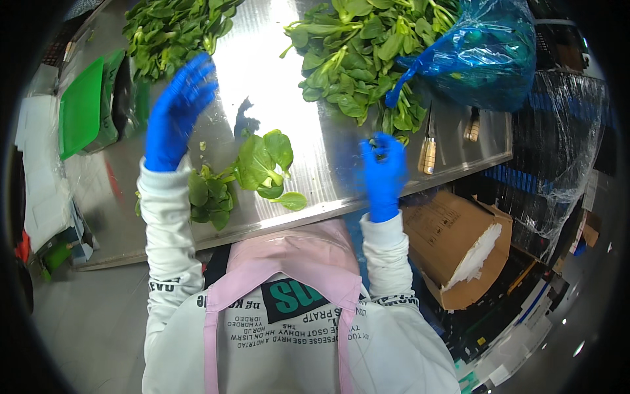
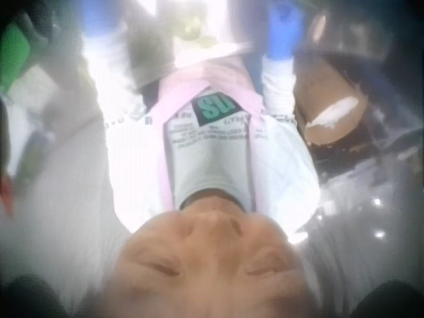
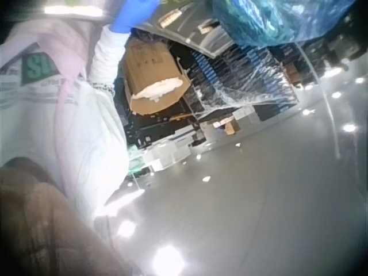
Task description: The person trims leafy green vegetables on a stainless steel table using a small knife. They cut stems from leaves, place trimmed leaves into a pile, and discard stems. The process is repeated continuously throughout the clip.
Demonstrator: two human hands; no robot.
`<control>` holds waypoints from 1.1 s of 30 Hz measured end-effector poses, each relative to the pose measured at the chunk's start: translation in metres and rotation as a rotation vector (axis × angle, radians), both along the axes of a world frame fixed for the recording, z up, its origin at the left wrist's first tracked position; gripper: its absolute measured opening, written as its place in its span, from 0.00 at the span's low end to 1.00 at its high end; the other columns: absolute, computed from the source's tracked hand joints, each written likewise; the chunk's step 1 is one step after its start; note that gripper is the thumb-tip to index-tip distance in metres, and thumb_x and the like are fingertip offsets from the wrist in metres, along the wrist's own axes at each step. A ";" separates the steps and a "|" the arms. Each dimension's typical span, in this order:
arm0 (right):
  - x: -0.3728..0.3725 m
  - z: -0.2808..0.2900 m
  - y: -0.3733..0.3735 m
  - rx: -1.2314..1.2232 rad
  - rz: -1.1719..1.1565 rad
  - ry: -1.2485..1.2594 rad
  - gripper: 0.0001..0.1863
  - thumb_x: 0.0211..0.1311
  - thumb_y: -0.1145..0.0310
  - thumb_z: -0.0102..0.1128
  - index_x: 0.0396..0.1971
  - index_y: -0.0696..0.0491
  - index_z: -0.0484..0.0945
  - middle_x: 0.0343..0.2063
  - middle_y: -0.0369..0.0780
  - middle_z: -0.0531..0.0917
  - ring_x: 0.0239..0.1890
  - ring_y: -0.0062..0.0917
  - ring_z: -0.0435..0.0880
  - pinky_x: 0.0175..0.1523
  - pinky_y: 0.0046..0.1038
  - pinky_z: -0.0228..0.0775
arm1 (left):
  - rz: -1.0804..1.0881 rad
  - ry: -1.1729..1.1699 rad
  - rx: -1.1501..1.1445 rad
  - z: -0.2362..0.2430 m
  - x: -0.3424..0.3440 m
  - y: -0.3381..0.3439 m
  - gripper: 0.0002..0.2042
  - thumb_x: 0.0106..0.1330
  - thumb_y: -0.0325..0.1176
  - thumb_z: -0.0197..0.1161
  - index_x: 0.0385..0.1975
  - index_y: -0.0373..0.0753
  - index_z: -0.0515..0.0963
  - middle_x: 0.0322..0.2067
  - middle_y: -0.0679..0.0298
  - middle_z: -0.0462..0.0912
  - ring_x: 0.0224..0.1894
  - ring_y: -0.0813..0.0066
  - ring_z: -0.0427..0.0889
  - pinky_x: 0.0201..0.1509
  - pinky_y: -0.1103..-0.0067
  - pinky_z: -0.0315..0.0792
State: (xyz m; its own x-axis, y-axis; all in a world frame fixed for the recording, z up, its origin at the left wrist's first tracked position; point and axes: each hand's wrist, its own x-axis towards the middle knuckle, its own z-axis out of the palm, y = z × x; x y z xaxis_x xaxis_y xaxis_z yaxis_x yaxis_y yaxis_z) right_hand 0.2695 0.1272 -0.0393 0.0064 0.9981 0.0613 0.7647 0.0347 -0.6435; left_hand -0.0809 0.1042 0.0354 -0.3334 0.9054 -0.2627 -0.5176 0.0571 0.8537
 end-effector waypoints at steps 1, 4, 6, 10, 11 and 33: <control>0.023 -0.015 0.011 0.224 -0.046 -0.100 0.26 0.50 0.59 0.67 0.47 0.58 0.73 0.32 0.41 0.79 0.30 0.26 0.78 0.37 0.25 0.71 | -0.116 0.018 -0.025 -0.009 0.008 -0.008 0.21 0.67 0.39 0.47 0.57 0.35 0.65 0.55 0.57 0.70 0.53 0.69 0.72 0.56 0.75 0.65; 0.070 -0.044 0.025 0.348 -0.243 -0.345 0.25 0.52 0.62 0.66 0.46 0.60 0.72 0.29 0.39 0.80 0.28 0.23 0.77 0.36 0.21 0.69 | -0.228 0.035 -0.165 -0.035 0.043 -0.024 0.19 0.66 0.39 0.50 0.52 0.35 0.71 0.45 0.60 0.76 0.40 0.74 0.76 0.49 0.79 0.69; 0.102 -0.071 0.027 -0.144 -0.314 0.148 0.23 0.53 0.66 0.65 0.47 0.61 0.72 0.31 0.38 0.80 0.30 0.21 0.77 0.38 0.20 0.69 | -0.261 0.015 -0.209 -0.045 0.064 -0.035 0.18 0.66 0.38 0.51 0.50 0.35 0.72 0.42 0.61 0.77 0.38 0.75 0.76 0.47 0.80 0.70; 0.066 -0.036 0.016 -0.530 -0.188 0.635 0.21 0.54 0.71 0.63 0.48 0.60 0.72 0.33 0.36 0.80 0.34 0.18 0.77 0.40 0.19 0.69 | -0.376 -0.037 -0.273 -0.066 0.097 -0.050 0.17 0.65 0.36 0.53 0.51 0.35 0.72 0.39 0.62 0.77 0.38 0.76 0.76 0.46 0.81 0.71; 0.047 -0.017 0.010 -0.573 -0.125 0.672 0.19 0.54 0.73 0.62 0.47 0.60 0.72 0.34 0.36 0.80 0.36 0.18 0.77 0.41 0.19 0.69 | -0.378 -0.016 -0.262 -0.067 0.107 -0.051 0.16 0.65 0.35 0.55 0.50 0.35 0.73 0.37 0.64 0.78 0.39 0.77 0.75 0.46 0.82 0.70; -0.033 0.027 0.003 -0.425 0.753 0.049 0.11 0.59 0.67 0.56 0.41 0.52 0.79 0.31 0.42 0.81 0.28 0.31 0.80 0.35 0.27 0.72 | -0.737 -0.195 -0.288 -0.055 0.098 -0.065 0.16 0.59 0.34 0.61 0.44 0.33 0.76 0.37 0.63 0.80 0.39 0.80 0.75 0.49 0.83 0.67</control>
State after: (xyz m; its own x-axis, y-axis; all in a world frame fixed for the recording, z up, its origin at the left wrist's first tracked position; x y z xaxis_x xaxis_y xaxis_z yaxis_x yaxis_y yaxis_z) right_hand 0.2364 0.1304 -0.0126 -0.6729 0.6756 -0.3013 0.6061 0.2700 -0.7482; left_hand 0.0167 0.0392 -0.0197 0.3976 0.7625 -0.5104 -0.3993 0.6446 0.6519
